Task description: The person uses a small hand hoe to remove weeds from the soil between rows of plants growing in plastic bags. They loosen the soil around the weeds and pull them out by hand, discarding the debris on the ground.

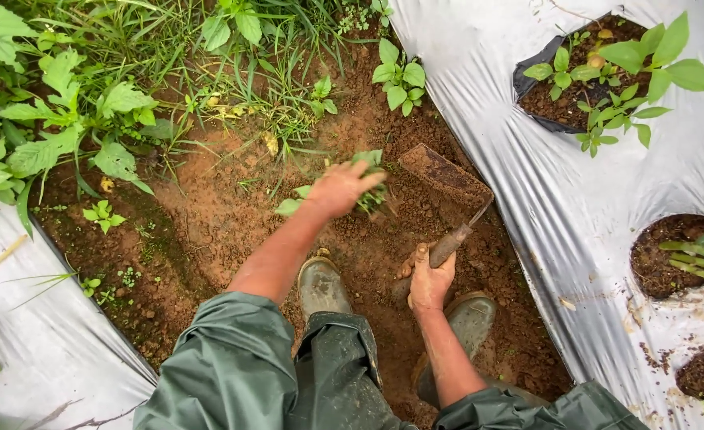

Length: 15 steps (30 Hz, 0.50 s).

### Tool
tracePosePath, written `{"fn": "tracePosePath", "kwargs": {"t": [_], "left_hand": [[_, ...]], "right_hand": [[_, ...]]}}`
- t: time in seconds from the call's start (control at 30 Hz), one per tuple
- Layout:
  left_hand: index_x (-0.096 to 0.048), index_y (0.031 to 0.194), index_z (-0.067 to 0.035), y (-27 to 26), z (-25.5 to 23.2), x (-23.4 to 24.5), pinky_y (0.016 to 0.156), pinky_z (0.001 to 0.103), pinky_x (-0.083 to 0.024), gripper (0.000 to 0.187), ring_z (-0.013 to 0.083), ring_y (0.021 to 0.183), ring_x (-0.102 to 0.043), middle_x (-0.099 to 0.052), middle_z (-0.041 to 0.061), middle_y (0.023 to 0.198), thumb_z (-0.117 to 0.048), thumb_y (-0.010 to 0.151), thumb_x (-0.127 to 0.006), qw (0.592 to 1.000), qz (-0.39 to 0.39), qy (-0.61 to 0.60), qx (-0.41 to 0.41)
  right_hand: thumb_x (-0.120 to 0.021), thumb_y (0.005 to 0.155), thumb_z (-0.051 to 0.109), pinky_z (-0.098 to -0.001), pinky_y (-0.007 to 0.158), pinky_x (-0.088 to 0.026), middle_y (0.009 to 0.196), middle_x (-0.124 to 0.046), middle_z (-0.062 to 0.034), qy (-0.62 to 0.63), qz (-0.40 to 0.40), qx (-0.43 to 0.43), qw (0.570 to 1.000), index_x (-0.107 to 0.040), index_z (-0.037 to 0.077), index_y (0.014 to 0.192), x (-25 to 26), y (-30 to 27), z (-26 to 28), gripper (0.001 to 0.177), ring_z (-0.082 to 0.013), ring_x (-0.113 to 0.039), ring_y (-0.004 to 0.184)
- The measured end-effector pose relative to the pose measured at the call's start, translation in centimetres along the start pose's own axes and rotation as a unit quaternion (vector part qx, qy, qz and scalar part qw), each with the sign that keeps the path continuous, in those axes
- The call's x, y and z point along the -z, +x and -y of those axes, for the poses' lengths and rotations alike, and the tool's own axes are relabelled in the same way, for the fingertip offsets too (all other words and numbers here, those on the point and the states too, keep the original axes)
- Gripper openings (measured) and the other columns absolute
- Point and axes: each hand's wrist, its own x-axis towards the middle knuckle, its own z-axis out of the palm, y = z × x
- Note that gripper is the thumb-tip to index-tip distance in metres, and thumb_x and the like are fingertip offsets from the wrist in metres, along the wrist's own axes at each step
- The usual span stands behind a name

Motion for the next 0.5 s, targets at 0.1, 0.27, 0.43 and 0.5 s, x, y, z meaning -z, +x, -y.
{"fn": "tracePosePath", "kwargs": {"t": [0.1, 0.27, 0.43, 0.5], "left_hand": [[-0.039, 0.16, -0.032, 2.0, -2.9, 1.5, 0.117, 0.054, -0.043, 0.089, 0.0356, 0.151, -0.035, -0.015, 0.007, 0.173, 0.017, 0.087, -0.054, 0.988, 0.102, 0.12, -0.004], [-0.055, 0.145, -0.025, 5.1, 0.9, -6.7, 0.104, 0.052, -0.051, 0.064, 0.0378, 0.149, -0.033, -0.035, 0.002, 0.162, 0.005, 0.088, -0.062, 0.982, 0.064, 0.18, -0.017], [-0.061, 0.115, -0.017, 1.4, 4.0, -9.9, 0.09, 0.046, -0.052, 0.023, 0.0301, 0.112, -0.062, -0.062, 0.002, 0.118, -0.009, 0.094, -0.062, 0.986, -0.055, 0.158, 0.0], [-0.056, 0.115, -0.015, -2.6, 4.1, -9.2, 0.086, 0.044, -0.053, 0.023, 0.0298, 0.099, -0.064, -0.057, 0.005, 0.115, -0.01, 0.094, -0.063, 0.988, -0.047, 0.145, 0.035]], "right_hand": [[-0.066, 0.105, 0.026, -0.0345, 0.044, -0.057, 0.066, -0.054, -0.0089, -0.007, 0.012, 0.009, 1.0, -0.051, 0.013, 0.118, 0.2, 0.1, -0.2, 0.024, -0.02, -0.06, 0.048], [-0.067, 0.104, 0.027, -0.0342, 0.042, -0.057, 0.064, -0.054, -0.0088, -0.006, 0.005, 0.021, 1.0, -0.052, 0.012, 0.115, -0.5, -0.4, 0.9, 0.025, -0.0195, -0.059, 0.046], [-0.068, 0.103, 0.027, -0.0344, 0.04, -0.054, 0.064, -0.055, -0.0092, 0.005, 0.01, 0.019, 1.0, -0.052, 0.012, 0.11, -0.9, -0.1, -0.1, 0.023, -0.0199, -0.058, 0.045], [-0.064, 0.105, 0.024, -0.0364, 0.041, -0.054, 0.065, -0.054, -0.0101, -0.005, 0.006, -0.009, 1.0, -0.05, 0.014, 0.116, -1.2, 0.0, -1.1, 0.02, -0.0222, -0.058, 0.046]]}}
